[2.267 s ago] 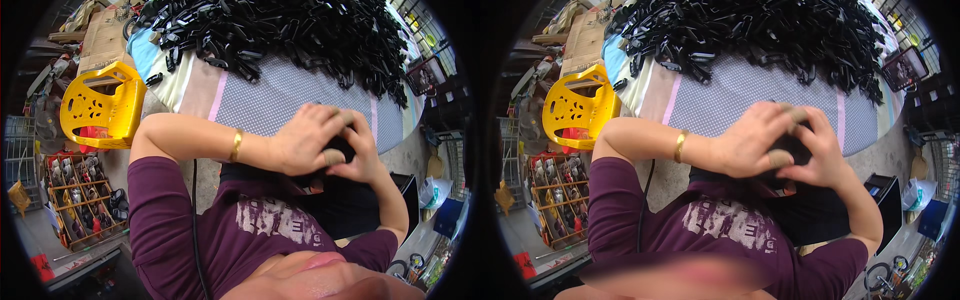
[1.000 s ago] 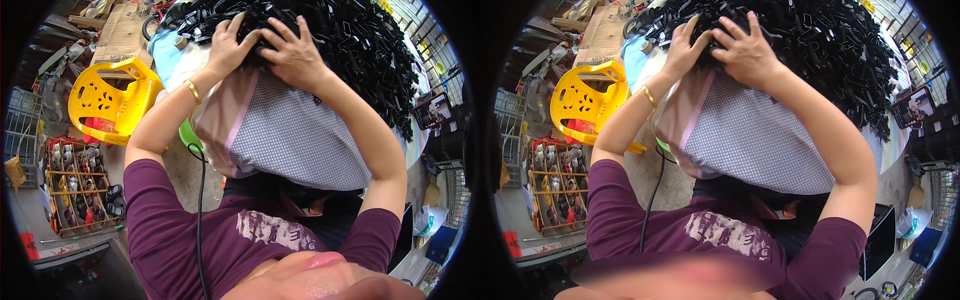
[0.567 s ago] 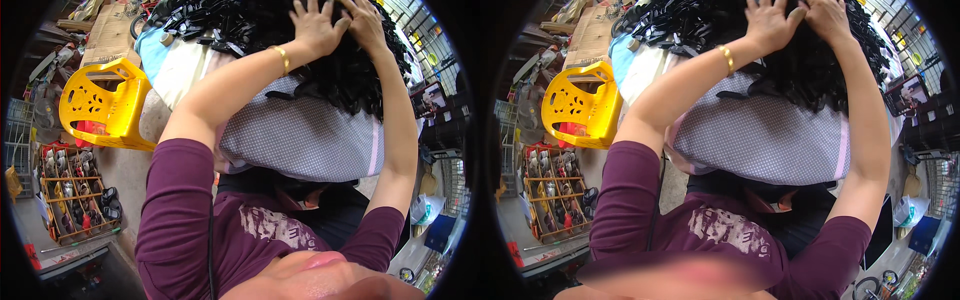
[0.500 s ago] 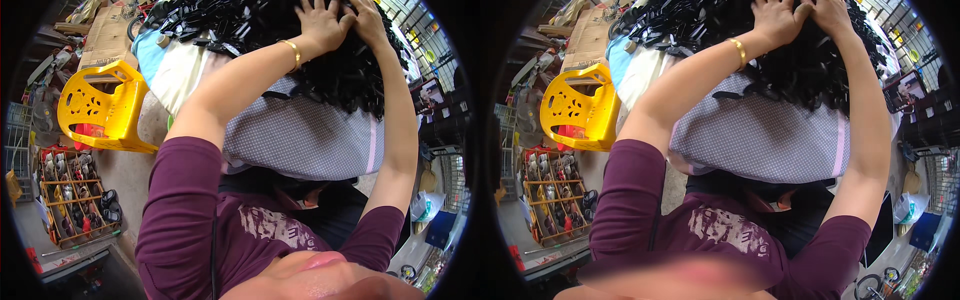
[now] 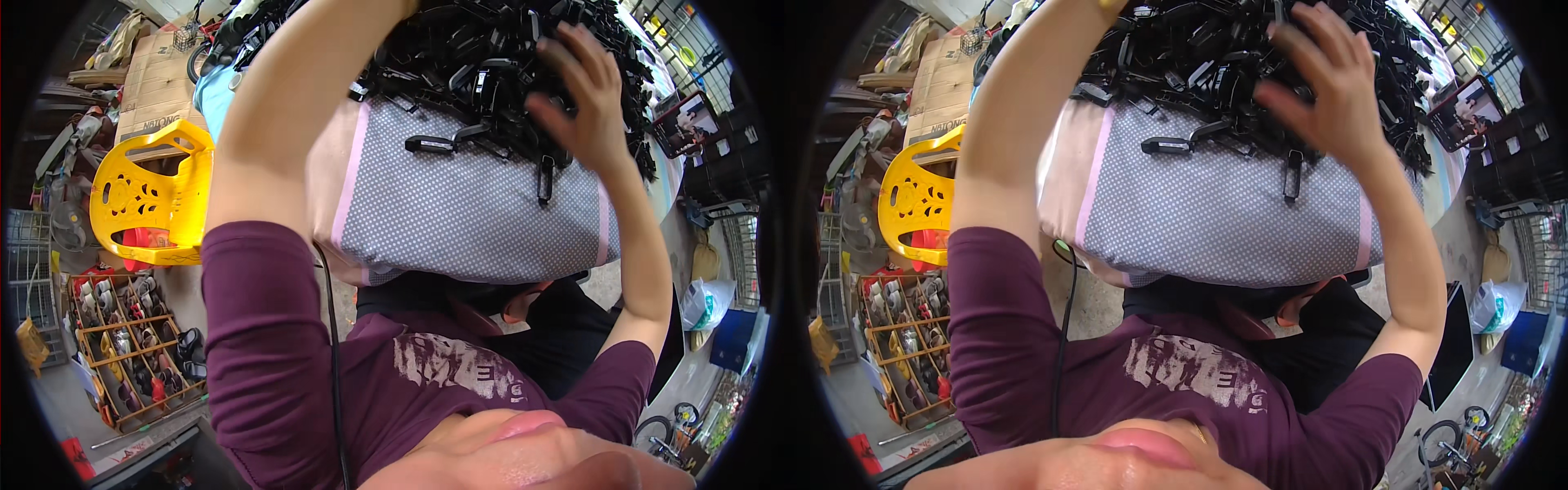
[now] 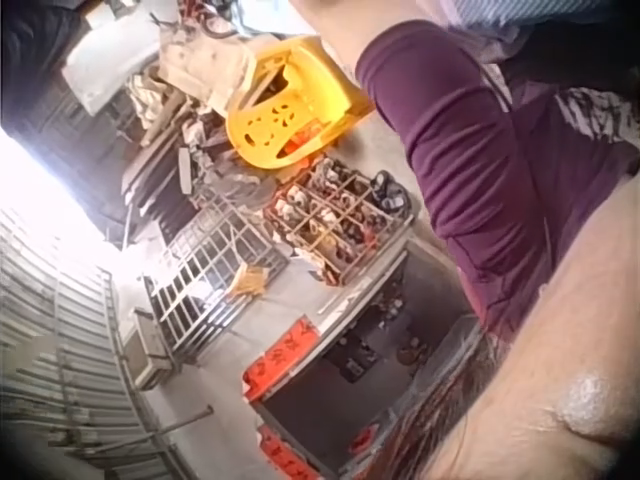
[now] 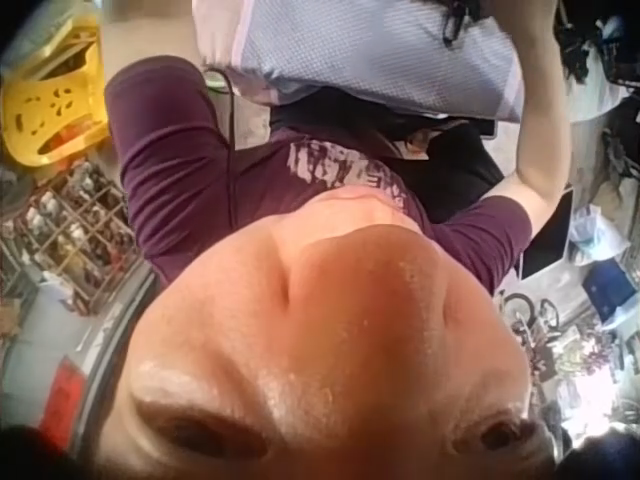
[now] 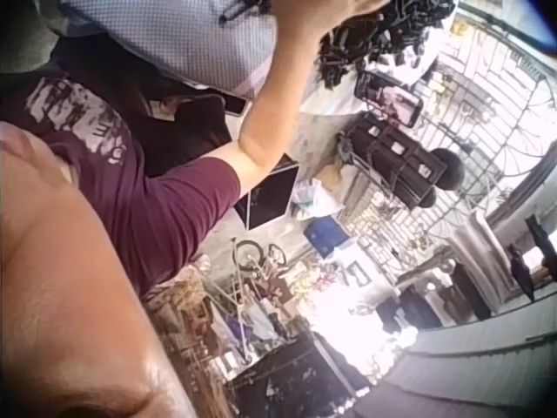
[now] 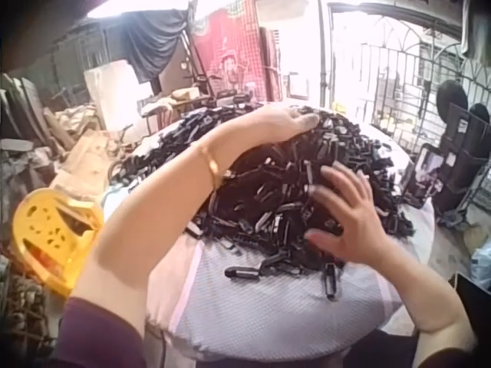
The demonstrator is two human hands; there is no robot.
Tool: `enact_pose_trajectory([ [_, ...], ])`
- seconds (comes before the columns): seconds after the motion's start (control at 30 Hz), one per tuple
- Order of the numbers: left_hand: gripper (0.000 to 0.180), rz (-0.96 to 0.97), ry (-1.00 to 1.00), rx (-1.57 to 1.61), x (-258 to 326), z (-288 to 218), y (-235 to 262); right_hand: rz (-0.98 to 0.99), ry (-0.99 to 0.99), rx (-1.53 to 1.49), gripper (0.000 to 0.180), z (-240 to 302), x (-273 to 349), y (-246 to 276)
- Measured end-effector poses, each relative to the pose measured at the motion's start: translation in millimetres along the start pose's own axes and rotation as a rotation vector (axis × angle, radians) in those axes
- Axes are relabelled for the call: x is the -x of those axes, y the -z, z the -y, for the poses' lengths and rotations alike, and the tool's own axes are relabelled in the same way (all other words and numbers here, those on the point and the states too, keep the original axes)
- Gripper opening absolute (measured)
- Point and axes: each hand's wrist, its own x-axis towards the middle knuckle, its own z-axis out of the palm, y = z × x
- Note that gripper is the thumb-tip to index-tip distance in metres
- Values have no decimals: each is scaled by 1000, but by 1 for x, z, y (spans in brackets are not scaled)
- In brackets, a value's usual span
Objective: Assembling small black plastic hardware components by hand while wearing finger stalls.
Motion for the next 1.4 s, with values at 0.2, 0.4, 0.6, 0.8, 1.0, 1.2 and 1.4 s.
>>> enact_pose_trajectory([
  [0.2, 42, 262, 188, -192, 129, -67, -10, 461, -13, -196, 52, 45, 68, 35],
  [0.4, 41, -89, 149, -279, 149, -49, -67, 332, -68, -244, 25, 37, 63, 27],
  [0.6, 31, 22, 205, -214, 153, -50, -68, 365, -241, -311, 34, 49, 64, 51],
  [0.8, 24, -59, 173, -363, 160, -63, -77, 600, -219, -220, 41, 48, 63, 67],
  [1.0, 24, -419, 86, 102, 160, -81, -53, 412, -656, -837, 52, 24, 67, 59],
  [1.2, 40, 260, 373, 973, 170, -104, -61, 57, -777, -1337, 33, 26, 71, 52],
  [1.4, 43, 115, 418, 1420, 178, -105, -82, 73, -663, -1031, 27, 47, 61, 34],
])
